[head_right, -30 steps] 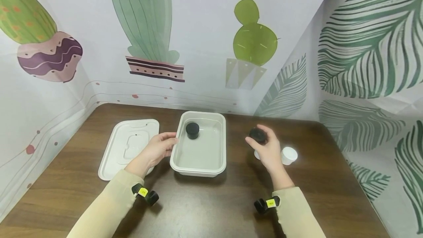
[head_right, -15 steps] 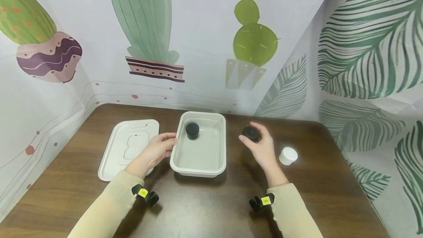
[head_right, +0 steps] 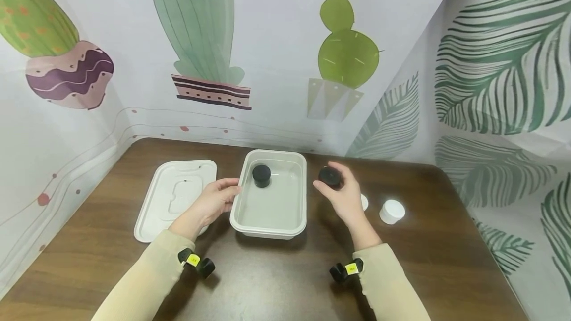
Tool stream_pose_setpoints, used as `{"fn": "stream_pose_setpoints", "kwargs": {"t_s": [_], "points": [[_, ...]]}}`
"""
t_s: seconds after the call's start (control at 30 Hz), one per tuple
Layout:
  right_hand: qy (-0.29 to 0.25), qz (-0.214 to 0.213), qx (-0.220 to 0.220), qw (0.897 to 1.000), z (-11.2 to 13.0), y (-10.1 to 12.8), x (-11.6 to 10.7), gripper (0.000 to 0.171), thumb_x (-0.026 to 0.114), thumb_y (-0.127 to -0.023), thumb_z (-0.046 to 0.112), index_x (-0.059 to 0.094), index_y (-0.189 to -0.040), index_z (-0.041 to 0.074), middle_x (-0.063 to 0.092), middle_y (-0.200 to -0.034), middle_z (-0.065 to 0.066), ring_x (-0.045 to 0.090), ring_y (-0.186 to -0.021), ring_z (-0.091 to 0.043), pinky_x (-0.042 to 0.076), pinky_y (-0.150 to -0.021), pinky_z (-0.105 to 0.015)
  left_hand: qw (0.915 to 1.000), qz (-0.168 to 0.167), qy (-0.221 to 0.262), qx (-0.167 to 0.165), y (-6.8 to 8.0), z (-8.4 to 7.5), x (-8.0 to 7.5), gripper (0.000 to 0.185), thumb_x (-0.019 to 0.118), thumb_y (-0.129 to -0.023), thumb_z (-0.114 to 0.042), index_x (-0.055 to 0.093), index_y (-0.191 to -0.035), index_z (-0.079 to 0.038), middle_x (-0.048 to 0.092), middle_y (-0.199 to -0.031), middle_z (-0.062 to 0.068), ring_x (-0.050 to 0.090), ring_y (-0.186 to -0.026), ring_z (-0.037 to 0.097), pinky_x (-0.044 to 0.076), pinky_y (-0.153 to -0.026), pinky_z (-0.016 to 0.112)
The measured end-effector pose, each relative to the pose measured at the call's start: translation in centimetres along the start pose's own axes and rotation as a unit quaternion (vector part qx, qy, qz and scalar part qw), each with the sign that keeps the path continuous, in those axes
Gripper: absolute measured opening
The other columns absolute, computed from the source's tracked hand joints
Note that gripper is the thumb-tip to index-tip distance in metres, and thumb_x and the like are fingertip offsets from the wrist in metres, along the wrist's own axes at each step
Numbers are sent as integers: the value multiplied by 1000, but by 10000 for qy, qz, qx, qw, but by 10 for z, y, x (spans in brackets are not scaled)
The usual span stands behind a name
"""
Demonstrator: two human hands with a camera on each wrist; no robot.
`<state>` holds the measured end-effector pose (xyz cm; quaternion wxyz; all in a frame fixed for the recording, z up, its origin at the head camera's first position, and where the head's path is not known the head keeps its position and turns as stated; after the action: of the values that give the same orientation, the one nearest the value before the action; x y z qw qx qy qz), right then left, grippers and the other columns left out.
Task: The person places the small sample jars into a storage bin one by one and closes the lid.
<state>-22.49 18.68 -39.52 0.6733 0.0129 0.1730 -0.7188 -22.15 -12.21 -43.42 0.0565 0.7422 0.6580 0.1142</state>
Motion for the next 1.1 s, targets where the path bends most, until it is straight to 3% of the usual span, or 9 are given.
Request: {"fn": "stream_pose_setpoints", "kwargs": {"t_s": [0.17, 0.43, 1.1], "points": [[-123, 88, -74, 9999, 0, -2, 5, 56, 73, -80, 4, 49, -130, 3, 57, -118, -12, 60, -90, 4, 51, -75, -12, 10000, 24, 6, 3, 0, 1, 1, 40, 54, -92, -6, 45, -128, 9, 62, -105, 16, 65, -79, 16, 54, -64, 27], [-137, 391, -78, 9991, 0, -4, 12, 57, 72, -81, 5, 47, -132, 3, 54, -124, -22, 59, -91, 5, 50, -76, -11, 10000, -10, -17, -10, 2, -2, 3, 40, 54, -91, -7, 46, -128, 9, 64, -101, 12, 65, -79, 16, 54, -64, 27], [-177, 812, -116, 9965, 9, -5, 33, 57, 73, -79, 4, 48, -131, 4, 54, -125, -20, 59, -93, -1, 51, -76, -14, 10000, 30, 5, 26, 2, -1, 3, 41, 54, -92, -8, 46, -129, 8, 63, -103, 14, 65, -80, 17, 54, -65, 28]]}}
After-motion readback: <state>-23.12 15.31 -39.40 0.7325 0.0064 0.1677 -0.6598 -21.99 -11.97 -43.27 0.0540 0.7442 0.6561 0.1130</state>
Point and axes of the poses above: each hand's wrist, its own y-axis away from the middle knuckle, its own x-axis out of the palm, z = x × y, the point moved 3 cm from there along -y, towards the middle knuckle
